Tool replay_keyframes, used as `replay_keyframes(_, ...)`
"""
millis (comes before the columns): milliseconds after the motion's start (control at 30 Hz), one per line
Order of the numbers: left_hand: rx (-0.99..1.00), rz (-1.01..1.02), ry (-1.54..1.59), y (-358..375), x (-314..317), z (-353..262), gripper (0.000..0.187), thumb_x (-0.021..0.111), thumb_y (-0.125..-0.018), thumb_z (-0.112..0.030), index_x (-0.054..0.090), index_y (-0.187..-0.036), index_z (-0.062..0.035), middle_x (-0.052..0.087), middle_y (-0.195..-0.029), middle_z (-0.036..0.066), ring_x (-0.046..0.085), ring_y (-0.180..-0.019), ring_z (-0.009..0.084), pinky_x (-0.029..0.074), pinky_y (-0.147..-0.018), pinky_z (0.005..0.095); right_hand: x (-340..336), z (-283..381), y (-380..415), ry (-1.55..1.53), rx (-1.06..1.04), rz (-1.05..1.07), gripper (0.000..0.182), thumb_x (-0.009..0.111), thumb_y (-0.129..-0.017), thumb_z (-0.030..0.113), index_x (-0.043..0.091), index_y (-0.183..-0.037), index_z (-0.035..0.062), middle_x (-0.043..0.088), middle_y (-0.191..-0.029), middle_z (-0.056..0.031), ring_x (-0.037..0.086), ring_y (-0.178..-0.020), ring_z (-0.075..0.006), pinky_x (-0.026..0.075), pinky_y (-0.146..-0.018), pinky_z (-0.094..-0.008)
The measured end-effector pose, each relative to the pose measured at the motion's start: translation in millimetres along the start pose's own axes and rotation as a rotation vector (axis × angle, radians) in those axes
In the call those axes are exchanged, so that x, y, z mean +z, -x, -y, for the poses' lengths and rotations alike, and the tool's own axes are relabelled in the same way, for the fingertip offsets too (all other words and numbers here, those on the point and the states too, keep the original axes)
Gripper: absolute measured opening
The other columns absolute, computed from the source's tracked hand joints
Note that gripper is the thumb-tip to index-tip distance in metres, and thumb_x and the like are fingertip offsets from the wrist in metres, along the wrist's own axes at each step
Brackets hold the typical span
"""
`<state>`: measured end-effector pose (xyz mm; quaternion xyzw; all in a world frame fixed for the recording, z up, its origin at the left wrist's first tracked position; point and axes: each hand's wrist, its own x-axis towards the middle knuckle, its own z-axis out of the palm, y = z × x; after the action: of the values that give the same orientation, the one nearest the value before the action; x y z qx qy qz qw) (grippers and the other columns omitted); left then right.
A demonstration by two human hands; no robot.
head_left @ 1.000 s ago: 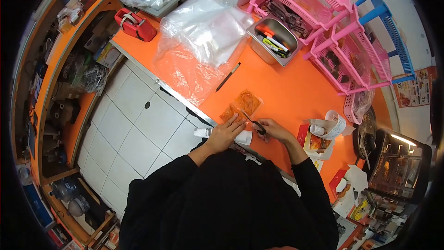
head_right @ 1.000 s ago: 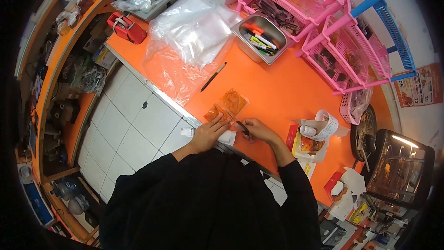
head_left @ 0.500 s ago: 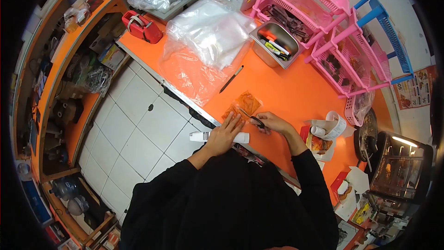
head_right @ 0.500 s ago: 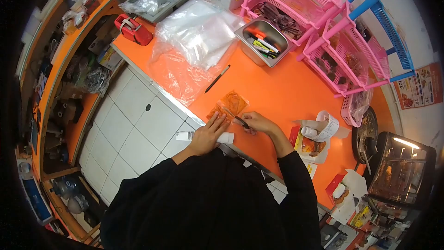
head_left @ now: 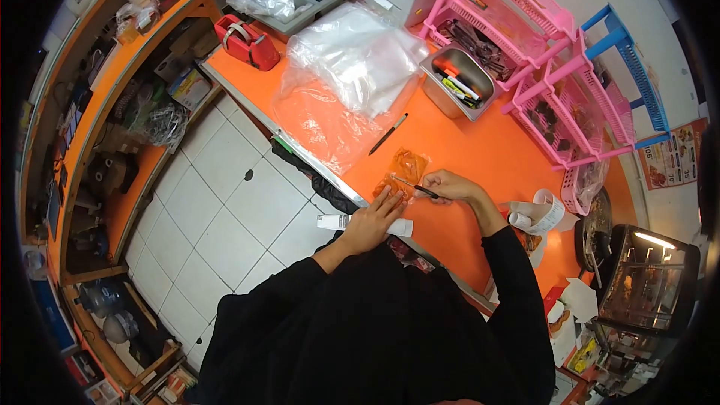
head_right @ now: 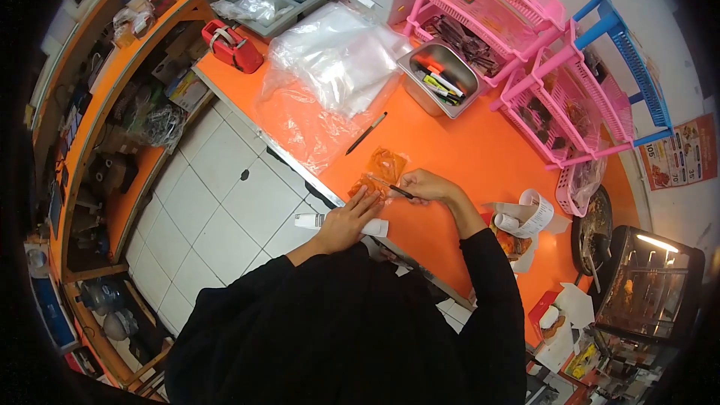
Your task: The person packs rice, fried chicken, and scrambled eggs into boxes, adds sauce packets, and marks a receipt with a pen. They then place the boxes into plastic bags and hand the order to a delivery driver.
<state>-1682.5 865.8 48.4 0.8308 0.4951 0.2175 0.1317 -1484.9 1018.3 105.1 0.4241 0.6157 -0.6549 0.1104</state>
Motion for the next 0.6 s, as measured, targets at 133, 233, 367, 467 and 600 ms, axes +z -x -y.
replay_keyframes(133,-0.013,0.004,0.010,0,0,-1,0.075,0.071,-0.058,-0.007,0.046,-0.128,-0.0124,0.041,-0.137,0.007,0.034,-0.131,0.0288,0.054,-0.081,0.0336,1,6,-4,-0.010,0.025,0.003,0.038,0.070,-0.080,0.039,0.052,-0.069,0.0070,0.046,-0.050,0.0012,0.041,-0.038,-0.0058,0.029,-0.036,-0.0192)
replay_keyframes(233,-0.015,-0.012,0.021,1,-1,-2,0.075,0.071,-0.058,-0.006,0.046,-0.128,-0.0123,0.041,-0.137,0.007,0.035,-0.131,0.0290,0.054,-0.080,0.0336,3,9,-9,0.001,0.036,-0.029,0.039,0.070,-0.079,0.041,0.052,-0.069,0.0070,0.047,-0.051,0.0012,0.042,-0.039,-0.0057,0.031,-0.036,-0.0194)
replay_keyframes(367,-0.002,-0.047,0.006,1,3,-1,0.077,0.072,-0.056,-0.006,0.046,-0.128,-0.0121,0.041,-0.137,0.007,0.036,-0.130,0.0293,0.054,-0.080,0.0334,10,15,-5,0.060,0.005,-0.053,0.049,0.068,-0.076,0.053,0.048,-0.065,0.0097,0.047,-0.052,0.0007,0.046,-0.043,-0.0069,0.035,-0.037,-0.0209)
replay_keyframes(467,0.005,0.019,-0.027,1,-1,-2,0.069,0.070,-0.063,-0.012,0.047,-0.128,-0.0088,0.043,-0.136,0.010,0.035,-0.130,0.0323,0.051,-0.085,0.0334,18,13,-13,0.051,0.007,-0.094,0.049,0.068,-0.076,0.052,0.049,-0.065,0.0084,0.047,-0.053,-0.0001,0.046,-0.043,-0.0079,0.036,-0.039,-0.0223)
replay_keyframes(600,0.005,0.028,0.012,0,-6,-4,0.065,0.070,-0.065,-0.014,0.048,-0.126,-0.0096,0.045,-0.133,0.009,0.038,-0.128,0.0307,0.051,-0.086,0.0341,25,15,-24,0.107,-0.131,-0.243,0.050,0.070,-0.075,0.052,0.049,-0.066,0.0078,0.050,-0.055,-0.0014,0.047,-0.045,-0.0086,0.037,-0.043,-0.0230)
